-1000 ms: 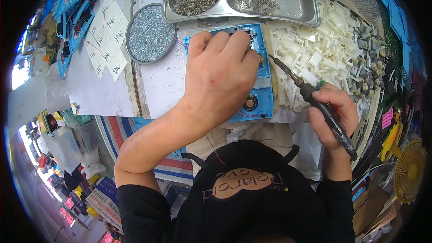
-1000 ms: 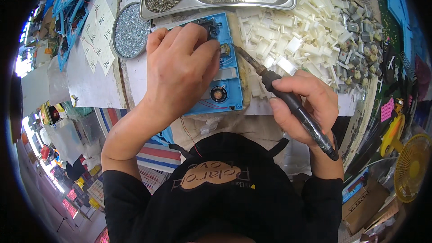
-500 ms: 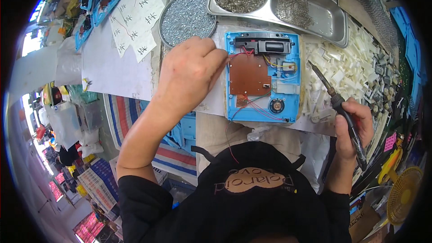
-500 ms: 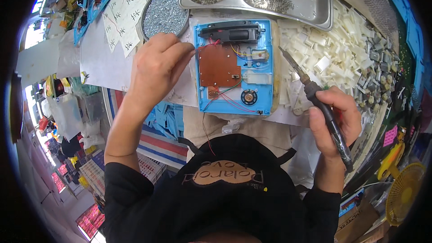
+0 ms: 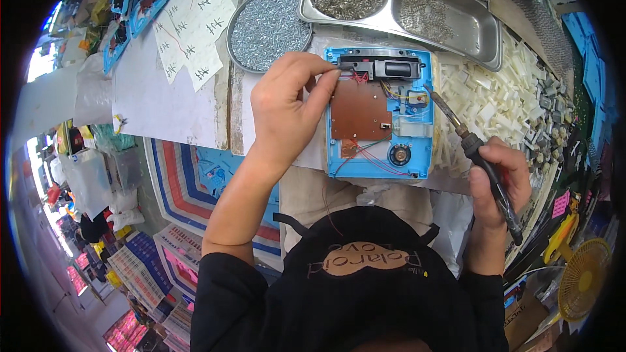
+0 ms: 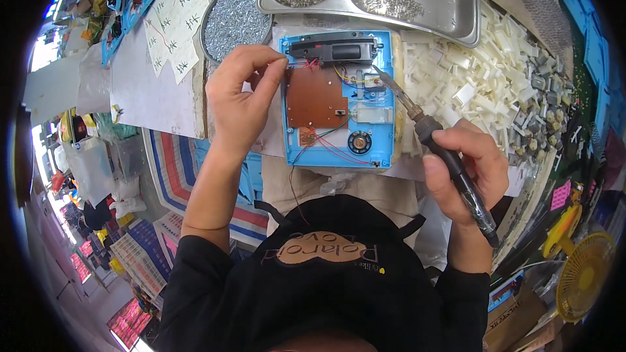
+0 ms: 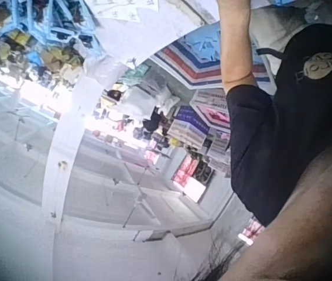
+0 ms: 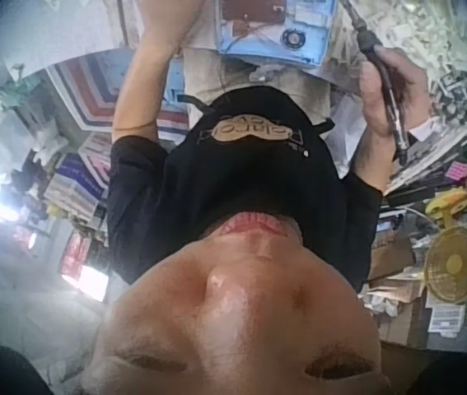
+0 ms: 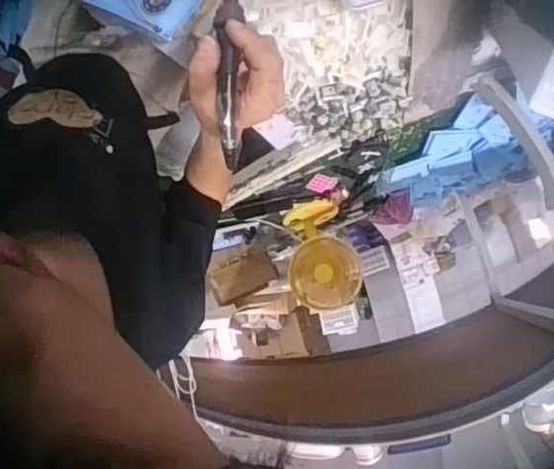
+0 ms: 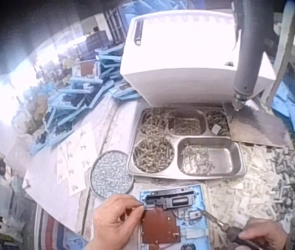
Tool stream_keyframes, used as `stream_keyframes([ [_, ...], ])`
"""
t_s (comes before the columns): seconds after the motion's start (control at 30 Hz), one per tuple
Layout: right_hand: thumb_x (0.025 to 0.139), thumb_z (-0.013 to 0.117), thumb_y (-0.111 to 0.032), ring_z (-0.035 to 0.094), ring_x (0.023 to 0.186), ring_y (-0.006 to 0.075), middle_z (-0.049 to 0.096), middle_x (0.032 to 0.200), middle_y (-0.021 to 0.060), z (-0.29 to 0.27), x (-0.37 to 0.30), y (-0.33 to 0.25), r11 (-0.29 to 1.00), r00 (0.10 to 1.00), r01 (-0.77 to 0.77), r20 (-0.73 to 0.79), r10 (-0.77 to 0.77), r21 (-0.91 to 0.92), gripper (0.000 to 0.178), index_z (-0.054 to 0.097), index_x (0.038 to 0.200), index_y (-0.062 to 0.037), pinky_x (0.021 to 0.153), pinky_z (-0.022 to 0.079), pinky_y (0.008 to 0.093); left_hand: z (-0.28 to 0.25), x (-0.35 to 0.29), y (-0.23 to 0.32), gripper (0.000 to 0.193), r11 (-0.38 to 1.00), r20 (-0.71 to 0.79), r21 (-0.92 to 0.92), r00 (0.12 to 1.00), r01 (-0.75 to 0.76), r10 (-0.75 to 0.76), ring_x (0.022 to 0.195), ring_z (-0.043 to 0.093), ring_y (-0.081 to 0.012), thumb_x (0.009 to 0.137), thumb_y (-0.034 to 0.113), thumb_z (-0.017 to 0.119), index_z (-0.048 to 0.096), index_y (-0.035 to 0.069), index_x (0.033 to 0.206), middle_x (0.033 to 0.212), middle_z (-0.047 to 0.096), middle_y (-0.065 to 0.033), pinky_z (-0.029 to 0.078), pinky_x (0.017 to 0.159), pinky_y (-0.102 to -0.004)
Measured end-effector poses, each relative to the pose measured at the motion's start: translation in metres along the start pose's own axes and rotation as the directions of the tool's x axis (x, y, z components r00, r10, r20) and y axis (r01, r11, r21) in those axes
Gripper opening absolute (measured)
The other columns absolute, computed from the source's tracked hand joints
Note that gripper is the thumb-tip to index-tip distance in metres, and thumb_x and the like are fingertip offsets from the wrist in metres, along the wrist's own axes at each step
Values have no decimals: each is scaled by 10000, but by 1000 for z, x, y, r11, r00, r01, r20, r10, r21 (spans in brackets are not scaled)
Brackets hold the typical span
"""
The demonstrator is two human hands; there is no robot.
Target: Assembling components and soldering wires for an electronic device.
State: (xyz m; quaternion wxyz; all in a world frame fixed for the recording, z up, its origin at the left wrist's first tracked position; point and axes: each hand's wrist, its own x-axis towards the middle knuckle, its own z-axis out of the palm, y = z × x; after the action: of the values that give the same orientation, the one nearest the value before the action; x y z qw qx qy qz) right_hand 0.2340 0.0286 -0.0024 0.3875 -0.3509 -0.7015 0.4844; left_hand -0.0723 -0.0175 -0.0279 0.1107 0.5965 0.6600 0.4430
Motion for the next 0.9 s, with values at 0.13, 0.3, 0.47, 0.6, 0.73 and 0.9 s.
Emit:
stream_keyframes([
  [0.13,872,753,-177,450,708,113,512,801,39,4,1,2,999,1000,15,7,-16,29,329,604,1097,10,661,327,246,5,-3,3,66,992,-24,-21,991,128,-128,666,650,-187,851,23,734,698,33,905,848,698,-89,497,585,-306],
  [0.3,854,753,-72,518,676,133,600,797,85,6,4,8,993,994,111,19,-112,49,303,617,1105,28,612,376,246,18,0,7,100,996,-25,6,995,-93,93,715,678,-241,845,18,735,690,32,933,847,697,-112,531,625,-327],
  [0.47,849,756,-69,531,687,141,617,819,103,6,2,10,994,996,91,21,-92,55,306,620,1103,34,627,396,250,20,2,7,171,865,74,-123,865,-487,497,738,682,-271,780,-6,758,685,30,931,859,697,-116,552,639,-338],
  [0.6,843,757,-61,526,685,138,615,822,103,5,2,10,993,996,91,7,-91,70,309,620,1103,34,626,393,251,18,3,8,280,868,181,-156,850,-472,495,764,667,-265,691,121,814,676,71,929,903,667,-59,548,630,-352],
  [0.73,837,760,-57,516,691,131,614,833,102,2,-1,11,996,999,52,-7,-52,76,312,620,1102,31,627,387,247,21,7,24,116,965,103,-182,972,-190,211,735,702,-210,838,-9,738,691,7,943,873,720,-97,549,655,-284],
  [0.9,863,735,-28,537,718,129,625,866,100,8,3,10,988,997,81,-18,-79,133,321,626,1160,27,632,405,247,20,3,39,99,951,188,-244,972,188,-144,687,703,-137,865,34,745,714,14,957,836,696,-82,533,599,-262],
])
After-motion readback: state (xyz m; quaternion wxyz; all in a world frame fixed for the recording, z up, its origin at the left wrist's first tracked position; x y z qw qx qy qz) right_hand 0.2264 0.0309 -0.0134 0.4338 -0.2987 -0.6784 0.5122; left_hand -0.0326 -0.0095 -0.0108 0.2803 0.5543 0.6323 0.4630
